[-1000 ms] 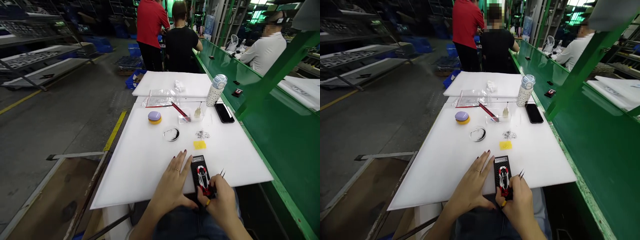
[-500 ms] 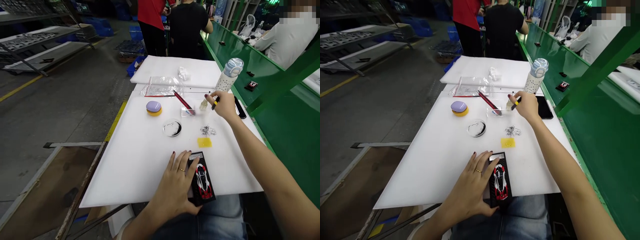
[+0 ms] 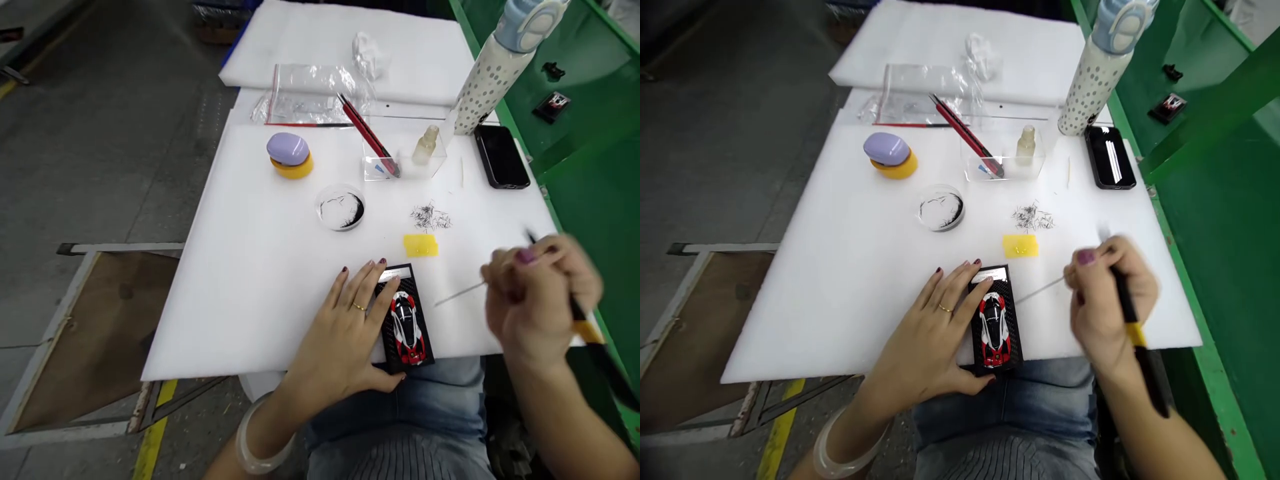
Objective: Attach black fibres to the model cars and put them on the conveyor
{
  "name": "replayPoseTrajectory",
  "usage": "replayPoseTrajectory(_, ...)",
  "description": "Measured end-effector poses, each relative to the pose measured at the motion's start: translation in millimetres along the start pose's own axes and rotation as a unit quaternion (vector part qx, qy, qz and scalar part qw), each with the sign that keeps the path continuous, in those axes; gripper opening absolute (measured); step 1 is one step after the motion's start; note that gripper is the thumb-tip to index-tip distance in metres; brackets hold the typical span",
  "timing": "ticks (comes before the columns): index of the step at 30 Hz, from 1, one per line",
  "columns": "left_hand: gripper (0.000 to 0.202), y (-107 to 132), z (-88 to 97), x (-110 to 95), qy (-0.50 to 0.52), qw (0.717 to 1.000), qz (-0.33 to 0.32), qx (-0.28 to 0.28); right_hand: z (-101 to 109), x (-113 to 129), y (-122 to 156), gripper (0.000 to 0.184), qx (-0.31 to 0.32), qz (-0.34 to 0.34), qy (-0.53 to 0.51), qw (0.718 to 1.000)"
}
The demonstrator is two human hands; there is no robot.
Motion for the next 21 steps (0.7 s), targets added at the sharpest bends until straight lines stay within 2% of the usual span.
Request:
replayPoseTrajectory(1, 0.133, 0, 0.1, 0, 0.001, 1.000, 0.001, 0.000, 3, -11, 18, 0.034, 0.015, -0.050, -0.030, 0.998)
replayPoseTrajectory(2, 0.132, 0, 0.2, 0, 0.004, 1.000, 0.002, -0.002, 4, -20, 32, 0.035, 0.024, -0.071, -0.046, 0.996)
replayPoseTrajectory(5, 0.130, 0, 0.2, 0, 0.014, 1.000, 0.007, -0.004, 6, -38, 50, 0.042, 0.025, -0.100, -0.055, 0.993)
replayPoseTrajectory(12, 0.127, 1, -0.3, 0, 0.038, 0.999, 0.015, 0.010, 12, -40, 48, 0.039, 0.064, -0.082, 0.044, 0.994)
replayPoseTrajectory(21, 0.129, 2, -0.8, 0, 0.038, 0.999, 0.015, 0.007, 13, -42, 51, 0.037, 0.071, -0.073, 0.047, 0.994)
Point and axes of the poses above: each hand's wrist, its own y-axis away from the middle knuckle, its own z-axis out of the back of the hand, x = y × z, the point moved 2 cm from there along -y, towards the middle knuckle, and after that the axes turned 2 degrees about x, right-handed, at the moved point
